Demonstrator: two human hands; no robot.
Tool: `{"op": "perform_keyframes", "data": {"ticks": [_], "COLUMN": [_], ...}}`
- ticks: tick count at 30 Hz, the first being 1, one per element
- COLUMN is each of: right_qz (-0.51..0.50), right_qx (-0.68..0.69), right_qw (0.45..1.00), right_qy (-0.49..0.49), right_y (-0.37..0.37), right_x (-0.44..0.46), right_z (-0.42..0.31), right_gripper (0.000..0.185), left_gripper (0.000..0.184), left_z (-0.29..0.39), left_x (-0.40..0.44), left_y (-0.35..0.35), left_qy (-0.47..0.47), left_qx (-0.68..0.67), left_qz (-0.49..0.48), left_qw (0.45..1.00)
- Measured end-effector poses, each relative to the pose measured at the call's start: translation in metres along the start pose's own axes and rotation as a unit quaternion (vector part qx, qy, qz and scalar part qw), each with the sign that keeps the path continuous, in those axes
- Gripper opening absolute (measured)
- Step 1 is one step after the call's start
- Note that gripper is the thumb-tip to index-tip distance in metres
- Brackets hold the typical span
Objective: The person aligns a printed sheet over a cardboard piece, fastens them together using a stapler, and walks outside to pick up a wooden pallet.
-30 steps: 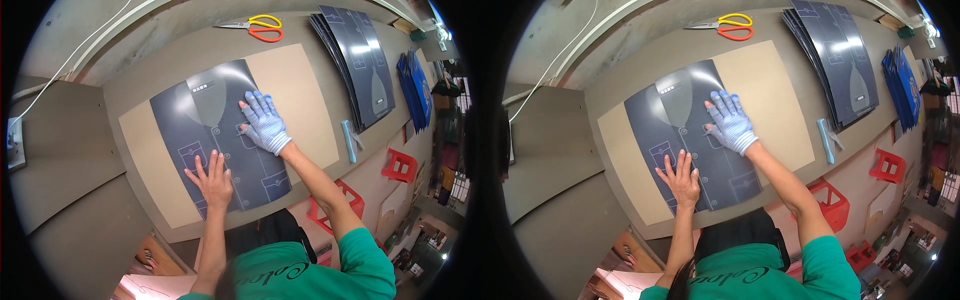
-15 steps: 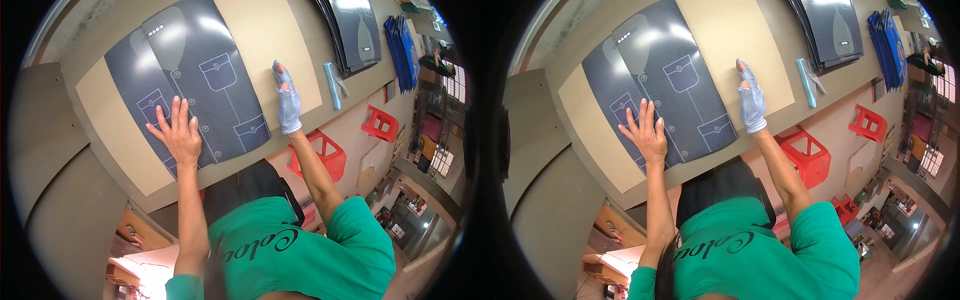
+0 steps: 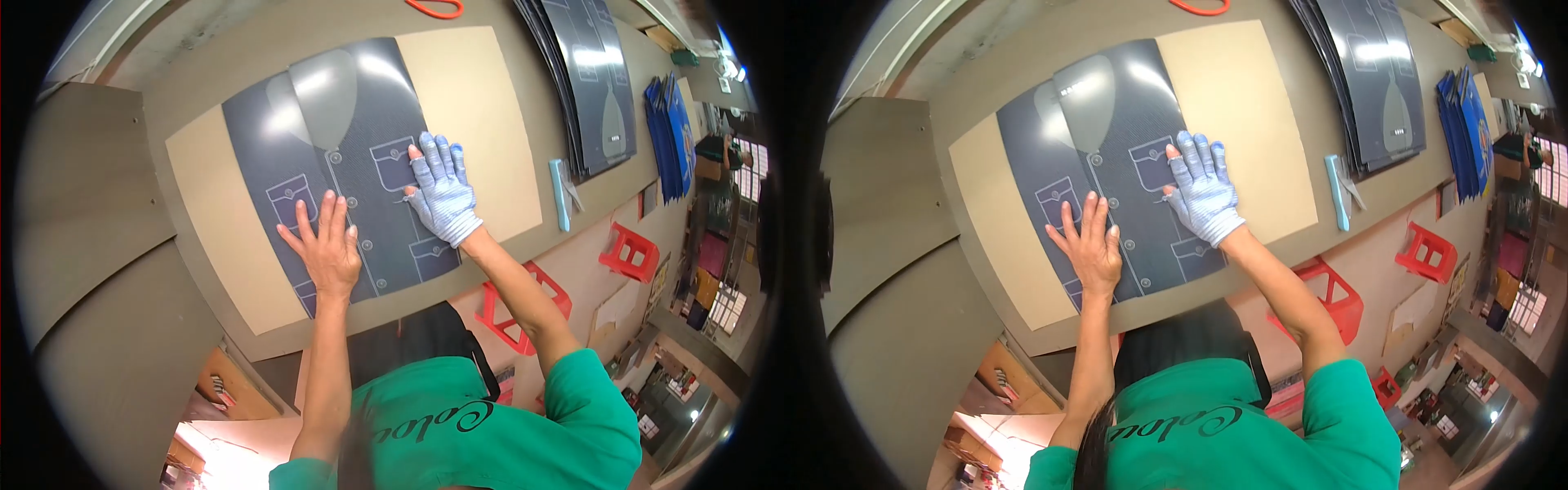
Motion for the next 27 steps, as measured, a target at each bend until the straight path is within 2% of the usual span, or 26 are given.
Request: {"op": "perform_keyframes", "data": {"ticks": [7,27], "right_qz": [0.041,0.016], "right_qx": [-0.009,-0.026], "right_qw": [0.998,0.999], "right_qy": [0.036,0.030], "right_y": [-0.005,-0.008], "right_x": [0.084,0.091], "right_z": [-0.008,-0.013], "right_gripper": [0.062,0.067], "left_gripper": [0.036,0.038], "left_z": [-0.003,-0.001], "left_x": [0.002,0.006], "left_y": [-0.001,0.000], "left_qy": [0.009,0.012], "left_qx": [-0.021,-0.038], "left_qz": [-0.024,-0.021], "left_qw": [0.999,0.999]}}
Point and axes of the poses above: each hand's wrist, its own x-axis towards the middle knuckle, its own y-axis out of the back of the hand, z = x × y, the point moved 7 cm from there along x, towards the middle knuckle, and after that the axes turned 10 degrees about -y, right-handed, at the moved point
